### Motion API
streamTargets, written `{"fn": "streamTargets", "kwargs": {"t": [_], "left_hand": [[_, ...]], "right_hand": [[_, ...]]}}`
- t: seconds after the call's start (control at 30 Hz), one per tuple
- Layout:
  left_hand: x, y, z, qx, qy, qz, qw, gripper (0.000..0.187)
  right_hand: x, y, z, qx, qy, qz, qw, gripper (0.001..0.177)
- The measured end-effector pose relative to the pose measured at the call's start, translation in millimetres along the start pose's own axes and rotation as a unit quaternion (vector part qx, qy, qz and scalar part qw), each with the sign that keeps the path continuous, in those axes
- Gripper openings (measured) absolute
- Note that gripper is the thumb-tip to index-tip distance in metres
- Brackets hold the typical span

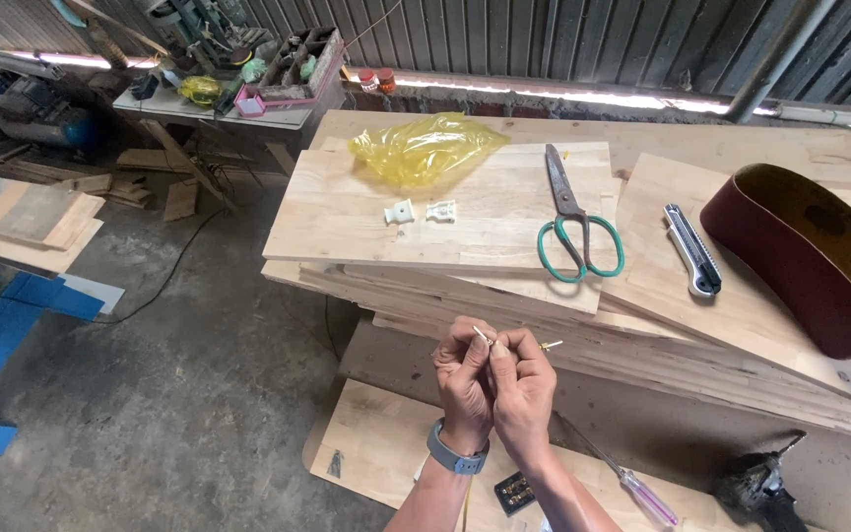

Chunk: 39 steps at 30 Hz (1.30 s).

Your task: Stripping the insulation from a wire using scissors and preparing the wire ends with a screwdriver.

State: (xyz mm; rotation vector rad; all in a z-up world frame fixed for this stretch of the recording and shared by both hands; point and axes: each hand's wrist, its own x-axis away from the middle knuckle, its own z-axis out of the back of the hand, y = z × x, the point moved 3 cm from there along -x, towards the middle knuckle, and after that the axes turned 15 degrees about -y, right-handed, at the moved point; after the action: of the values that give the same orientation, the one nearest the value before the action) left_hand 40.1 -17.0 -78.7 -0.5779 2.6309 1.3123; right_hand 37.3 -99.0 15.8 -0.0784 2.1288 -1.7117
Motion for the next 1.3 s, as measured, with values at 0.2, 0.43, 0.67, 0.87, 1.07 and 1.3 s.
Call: {"fn": "streamTargets", "kwargs": {"t": [0.2, 0.43, 0.67, 0.87, 1.07, 1.3], "left_hand": [[-16, -7, 8, -0.005, 0.003, 0.014, 1.000, 0.018], [-32, -19, 20, -0.012, 0.014, 0.035, 0.999, 0.020], [-33, -36, 39, -0.018, 0.030, 0.073, 0.997, 0.024], [-23, -37, 58, -0.031, 0.047, 0.079, 0.995, 0.026], [-19, -14, 61, -0.061, 0.063, 0.062, 0.994, 0.027], [-12, 20, 70, -0.032, 0.069, 0.002, 0.997, 0.023]], "right_hand": [[-15, 5, -3, -0.094, -0.001, -0.096, 0.991, 0.021], [-26, 66, 14, -0.136, 0.025, -0.105, 0.985, 0.017], [-15, 110, 21, -0.154, 0.009, -0.134, 0.979, 0.019], [-12, 126, 16, -0.138, -0.050, -0.152, 0.977, 0.027], [-5, 67, -3, 0.007, -0.168, -0.199, 0.965, 0.056], [66, 16, 56, -0.020, -0.301, -0.229, 0.925, 0.090]]}}
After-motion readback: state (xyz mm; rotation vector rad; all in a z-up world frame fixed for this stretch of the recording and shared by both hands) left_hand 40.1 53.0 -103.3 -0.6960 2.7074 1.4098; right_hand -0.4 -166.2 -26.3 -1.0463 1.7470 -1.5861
